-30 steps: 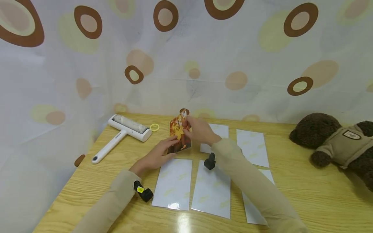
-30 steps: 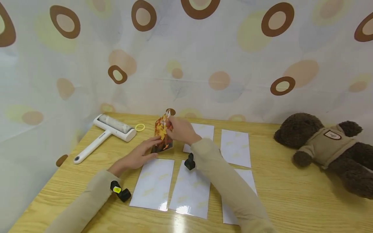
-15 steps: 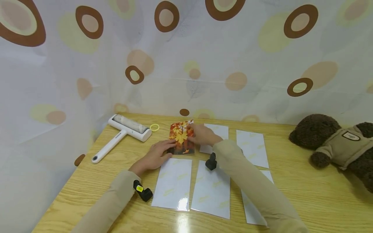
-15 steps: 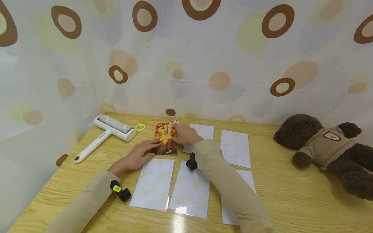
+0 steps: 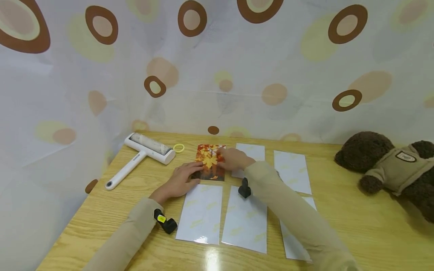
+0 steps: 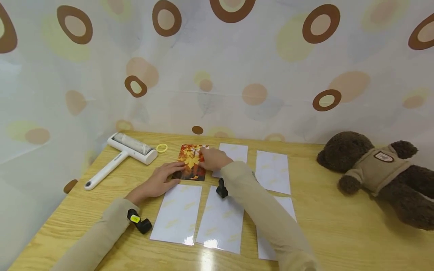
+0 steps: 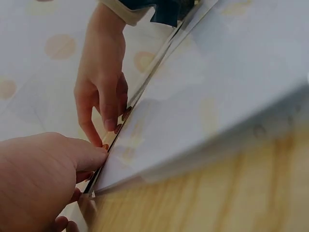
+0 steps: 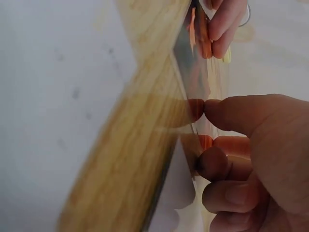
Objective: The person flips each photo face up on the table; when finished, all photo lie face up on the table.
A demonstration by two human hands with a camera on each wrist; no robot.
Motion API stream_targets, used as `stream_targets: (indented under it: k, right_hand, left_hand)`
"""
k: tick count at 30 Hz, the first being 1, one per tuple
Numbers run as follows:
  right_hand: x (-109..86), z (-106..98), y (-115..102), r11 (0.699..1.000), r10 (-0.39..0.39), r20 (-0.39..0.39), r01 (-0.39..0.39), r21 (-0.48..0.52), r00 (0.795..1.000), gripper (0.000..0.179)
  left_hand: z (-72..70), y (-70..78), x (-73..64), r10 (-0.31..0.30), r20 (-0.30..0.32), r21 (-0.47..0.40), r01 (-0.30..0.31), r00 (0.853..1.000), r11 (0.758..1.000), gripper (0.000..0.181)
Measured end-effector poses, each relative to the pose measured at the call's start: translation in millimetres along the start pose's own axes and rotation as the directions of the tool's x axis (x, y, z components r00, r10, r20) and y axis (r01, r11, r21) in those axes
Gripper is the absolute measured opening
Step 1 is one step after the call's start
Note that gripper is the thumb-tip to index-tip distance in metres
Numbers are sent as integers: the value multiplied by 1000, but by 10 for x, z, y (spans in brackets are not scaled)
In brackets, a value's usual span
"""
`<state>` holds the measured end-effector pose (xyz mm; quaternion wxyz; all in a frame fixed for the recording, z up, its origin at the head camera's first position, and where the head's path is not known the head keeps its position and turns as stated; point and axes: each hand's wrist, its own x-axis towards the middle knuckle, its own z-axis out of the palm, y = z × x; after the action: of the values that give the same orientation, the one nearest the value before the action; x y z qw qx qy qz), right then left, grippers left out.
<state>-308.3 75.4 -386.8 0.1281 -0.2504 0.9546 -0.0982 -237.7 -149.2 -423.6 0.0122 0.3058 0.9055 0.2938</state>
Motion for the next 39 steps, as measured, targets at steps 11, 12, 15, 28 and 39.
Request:
stream_targets:
  k: [11,12,15,28,39]
  right_hand:
    - [-241,-31,111,995,-3,14,2,104,1000,63]
    - [-274,-47,153,993,-7,8,6,114,1000,62]
    - [-363,-94,313,992,-7,-17,9,128,1000,58]
    - [-589,-172,890,987,70,-135,-49,153,988,43]
    - [-638,-156,1087,988,89,-213,-58,144,973,44]
  left_hand:
    - [88,-75,-5,3,-100,-181,-21,995,983,47]
    - [85,-67,-8,10,-112,-188,-31,994,982,46]
    - [58,-14,-10,21,-128,-170,-43,992,984,46]
    - [-58,269,137,5,-36,-64,-7,999,998,43]
    - [5,473,592,38,132,-109,-23,991,994,37]
